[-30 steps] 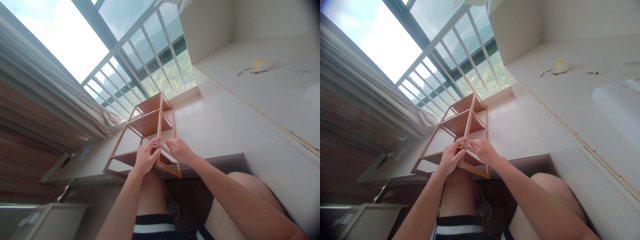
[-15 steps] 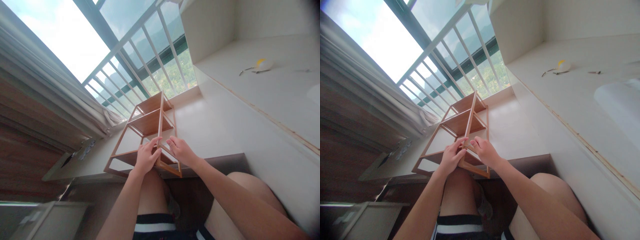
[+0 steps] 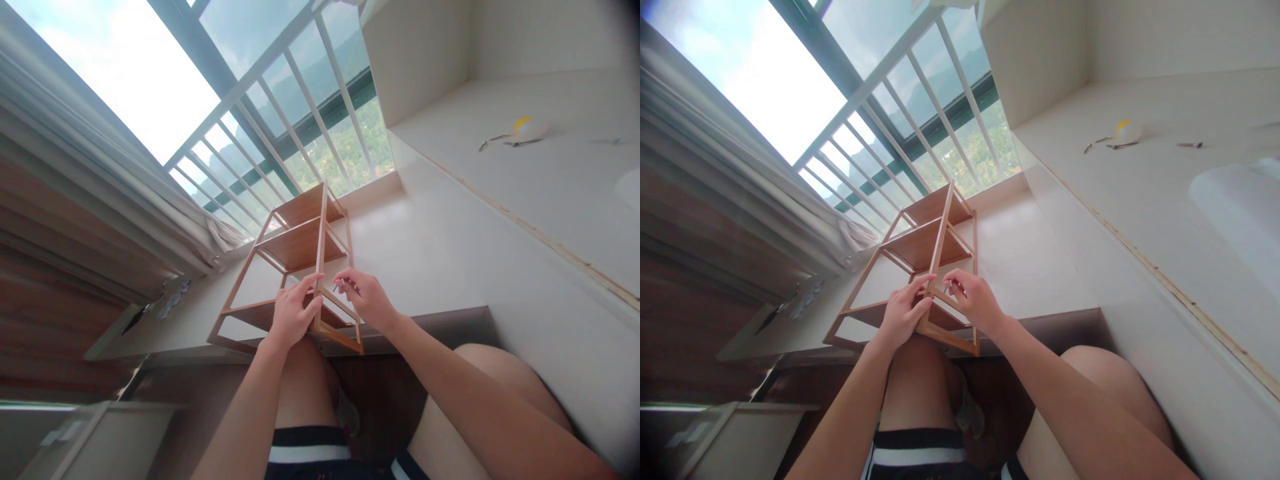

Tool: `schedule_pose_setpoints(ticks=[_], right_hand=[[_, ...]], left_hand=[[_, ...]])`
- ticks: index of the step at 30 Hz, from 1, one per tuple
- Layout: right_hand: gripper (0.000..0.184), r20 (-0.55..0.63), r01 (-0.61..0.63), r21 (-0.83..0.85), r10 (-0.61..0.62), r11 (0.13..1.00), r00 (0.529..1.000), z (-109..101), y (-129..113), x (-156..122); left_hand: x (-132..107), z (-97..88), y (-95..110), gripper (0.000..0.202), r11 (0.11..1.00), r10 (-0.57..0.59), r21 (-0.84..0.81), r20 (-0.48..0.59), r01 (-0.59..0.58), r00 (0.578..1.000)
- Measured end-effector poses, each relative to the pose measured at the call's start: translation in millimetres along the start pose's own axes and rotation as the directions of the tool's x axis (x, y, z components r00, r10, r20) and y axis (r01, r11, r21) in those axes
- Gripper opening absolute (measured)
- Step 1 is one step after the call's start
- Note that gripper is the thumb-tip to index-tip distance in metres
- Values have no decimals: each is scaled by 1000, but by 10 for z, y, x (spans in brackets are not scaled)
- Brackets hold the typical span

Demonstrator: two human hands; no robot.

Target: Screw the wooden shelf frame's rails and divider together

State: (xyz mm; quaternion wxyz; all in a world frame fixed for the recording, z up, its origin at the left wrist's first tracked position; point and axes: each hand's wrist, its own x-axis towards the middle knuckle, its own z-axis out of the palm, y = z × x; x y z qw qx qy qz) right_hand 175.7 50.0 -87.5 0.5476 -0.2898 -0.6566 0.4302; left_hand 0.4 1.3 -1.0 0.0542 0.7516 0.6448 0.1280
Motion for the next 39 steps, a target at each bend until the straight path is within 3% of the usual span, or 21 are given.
schedule_pose_setpoints(ticks=[6,20,30,35,39], right_hand=[[21,-48,-39,204,50,978,998,90,31,-36],[21,-22,-13,141,16,990,1000,81,-28,-66],[24,-38,-62,181,70,981,997,125,34,-64],[24,-90,42,23,-40,999,995,110,113,-54],[25,-37,171,-157,-179,973,983,32,117,-42]], left_hand=[[-5,-18,24,42,1000,-4,-6,7,4,1000],[1,-24,26,42,1000,14,-9,1,-14,1000],[-5,-15,17,42,1000,11,-6,5,-11,1000],[-4,-26,38,43,1000,3,7,4,-3,1000],[-3,-34,48,43,1000,-5,-1,10,5,1000]])
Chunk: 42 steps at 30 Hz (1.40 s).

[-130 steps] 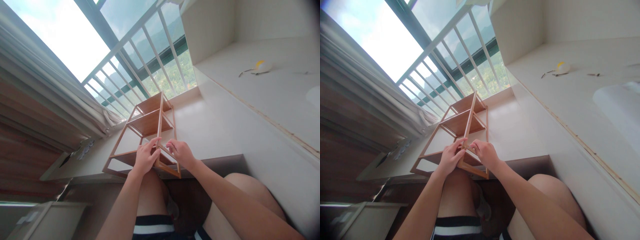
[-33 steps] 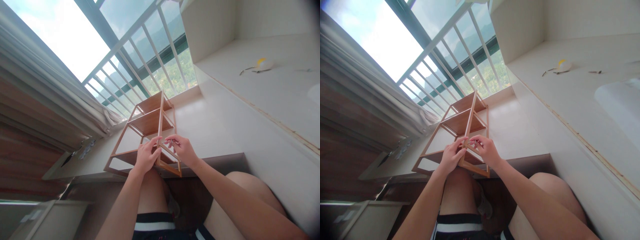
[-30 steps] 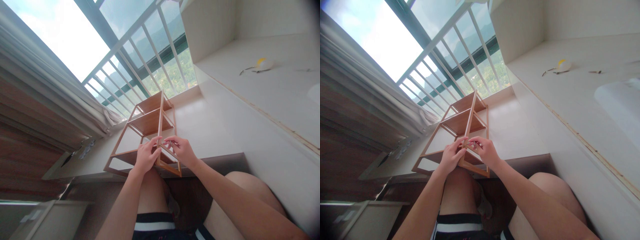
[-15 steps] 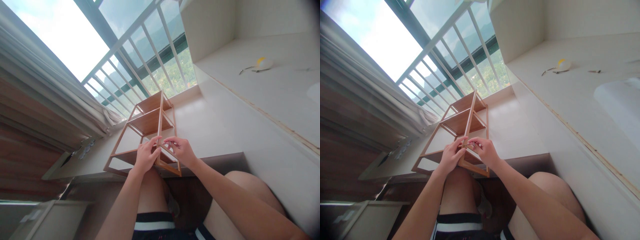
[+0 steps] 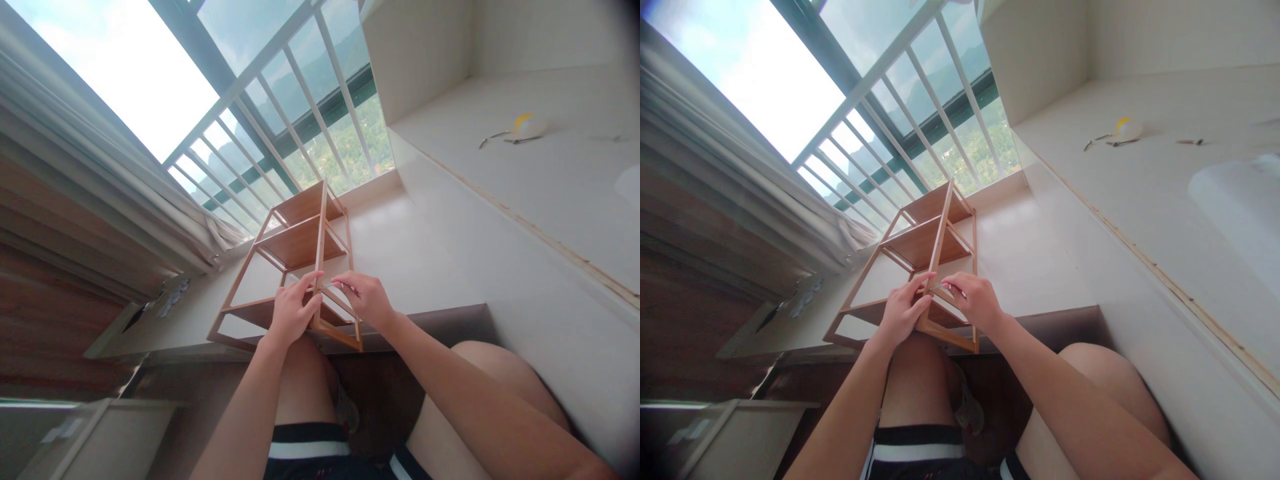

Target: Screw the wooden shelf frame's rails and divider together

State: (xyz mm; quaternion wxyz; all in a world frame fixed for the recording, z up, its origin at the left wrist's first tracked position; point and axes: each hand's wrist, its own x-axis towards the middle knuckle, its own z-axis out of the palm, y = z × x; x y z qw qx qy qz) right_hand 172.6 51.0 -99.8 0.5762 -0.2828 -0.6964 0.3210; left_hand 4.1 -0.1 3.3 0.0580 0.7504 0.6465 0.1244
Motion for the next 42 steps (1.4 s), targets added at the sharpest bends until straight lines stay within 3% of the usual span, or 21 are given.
schedule_pose_setpoints(ticks=[3,8,11,15,21,30,36,42], right_hand=[[26,36,28,-75,-25,997,999,-40,-27,8],[43,75,-161,11,160,987,984,1,-63,-12],[49,71,-203,14,202,979,977,30,-81,-24],[41,16,-143,-45,144,989,989,48,-96,-21],[26,-46,-169,198,182,966,982,74,-74,-21],[30,62,-158,405,146,900,987,14,-83,10],[33,33,-238,505,256,830,966,30,-63,21],[31,56,-205,444,201,872,978,18,-46,16]], left_hand=[[0,8,-12,43,1000,4,-2,0,-4,1000],[1,22,-33,43,1000,11,4,-7,-11,1000],[1,15,-32,42,1000,11,-6,-4,-11,1000],[2,8,-26,42,1000,11,-8,1,-11,1000],[-3,19,-30,43,1000,-2,5,1,2,1000],[-1,17,-26,44,1000,-1,-6,6,1,1000],[-7,13,-16,43,1000,-3,1,0,3,1000],[3,7,-9,44,1000,-11,1,6,11,1000]])
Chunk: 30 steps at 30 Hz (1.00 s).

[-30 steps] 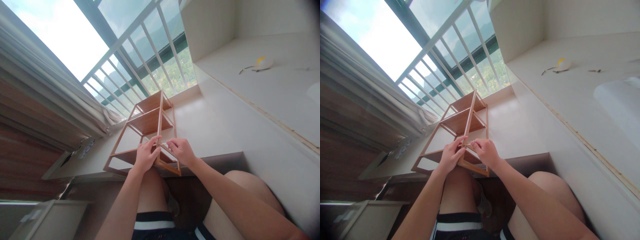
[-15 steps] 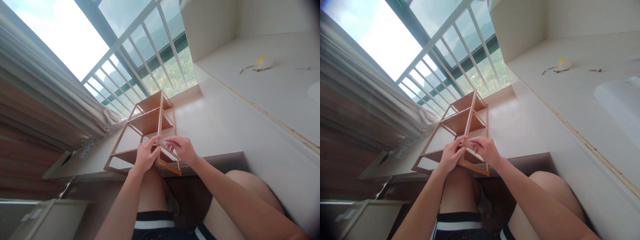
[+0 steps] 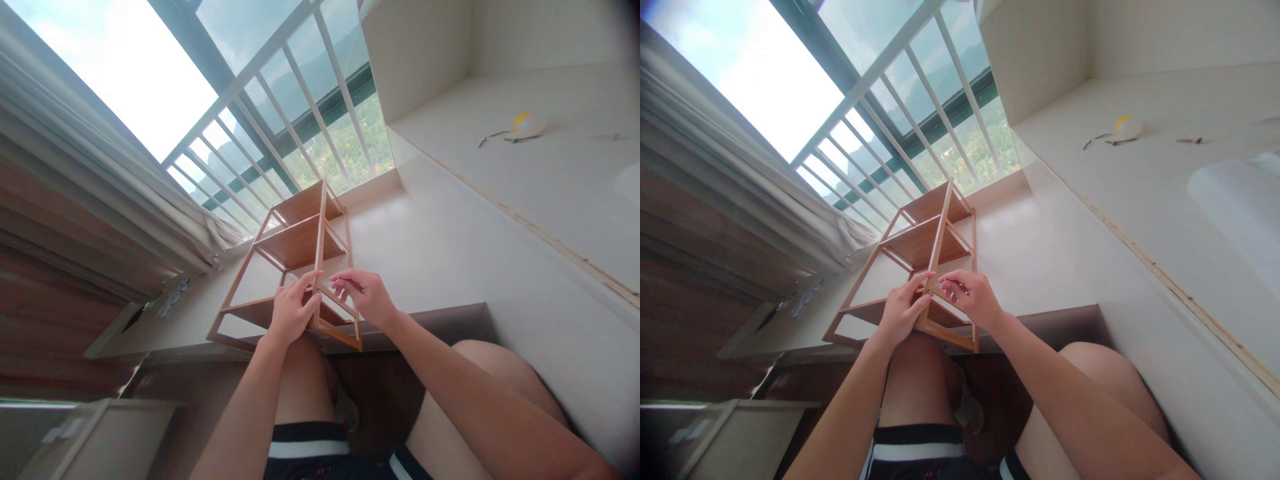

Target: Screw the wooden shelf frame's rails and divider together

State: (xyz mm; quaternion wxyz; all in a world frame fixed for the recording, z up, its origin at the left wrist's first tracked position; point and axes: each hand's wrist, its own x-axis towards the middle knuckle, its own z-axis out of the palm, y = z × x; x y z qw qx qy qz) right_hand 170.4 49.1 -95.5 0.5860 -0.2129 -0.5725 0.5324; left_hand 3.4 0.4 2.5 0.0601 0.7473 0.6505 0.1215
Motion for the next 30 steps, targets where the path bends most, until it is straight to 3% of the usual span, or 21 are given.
schedule_pose_setpoints(ticks=[9,18,25,30], right_hand=[[26,25,121,-129,-119,984,993,-24,20,-1],[30,45,201,-139,-196,970,980,-58,30,1],[31,124,416,-210,-398,885,909,-103,77,5],[31,168,466,-289,-435,836,885,-173,108,29]], left_hand=[[-9,6,-6,42,1000,9,-7,-3,-9,1000],[-5,0,4,42,999,14,-36,-3,-14,1000],[0,12,-13,43,1000,14,9,-14,-14,1000],[-1,12,-16,43,1000,20,-5,-9,-20,1000]])
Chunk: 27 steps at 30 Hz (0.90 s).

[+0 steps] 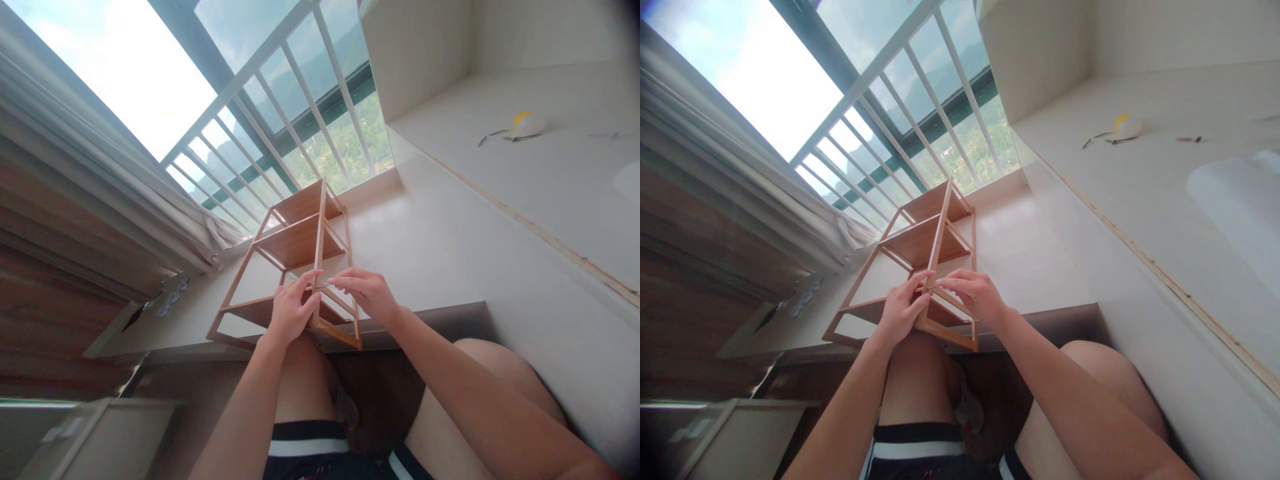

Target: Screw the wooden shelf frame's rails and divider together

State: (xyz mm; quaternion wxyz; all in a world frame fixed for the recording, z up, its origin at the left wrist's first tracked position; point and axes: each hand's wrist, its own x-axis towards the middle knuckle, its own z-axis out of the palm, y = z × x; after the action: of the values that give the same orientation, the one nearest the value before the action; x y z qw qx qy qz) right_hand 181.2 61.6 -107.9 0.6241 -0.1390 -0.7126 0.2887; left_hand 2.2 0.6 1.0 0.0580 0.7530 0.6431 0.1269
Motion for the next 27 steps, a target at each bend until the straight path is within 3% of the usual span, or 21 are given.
schedule_pose_setpoints(ticks=[5,10,15,19,23,27], right_hand=[[26,20,-26,-92,28,995,999,-45,-12,35],[25,24,-149,-131,153,980,988,-31,-87,81],[38,34,-380,-109,385,919,922,22,-159,84],[44,4,-470,-68,471,880,882,57,-182,80],[39,-49,-433,-45,431,900,901,42,-149,85],[27,-1,-271,-160,274,949,962,32,-104,78]], left_hand=[[-1,-1,2,43,1000,-16,-8,2,16,1000],[0,2,1,43,1000,-17,-7,-3,17,1000],[3,-4,14,42,1000,-15,-25,2,15,1000],[-2,-6,16,42,1000,-12,-22,-1,12,1000],[-4,-8,17,42,1000,-12,-12,1,12,1000],[-3,-14,28,42,1000,-10,-20,2,10,1000]])
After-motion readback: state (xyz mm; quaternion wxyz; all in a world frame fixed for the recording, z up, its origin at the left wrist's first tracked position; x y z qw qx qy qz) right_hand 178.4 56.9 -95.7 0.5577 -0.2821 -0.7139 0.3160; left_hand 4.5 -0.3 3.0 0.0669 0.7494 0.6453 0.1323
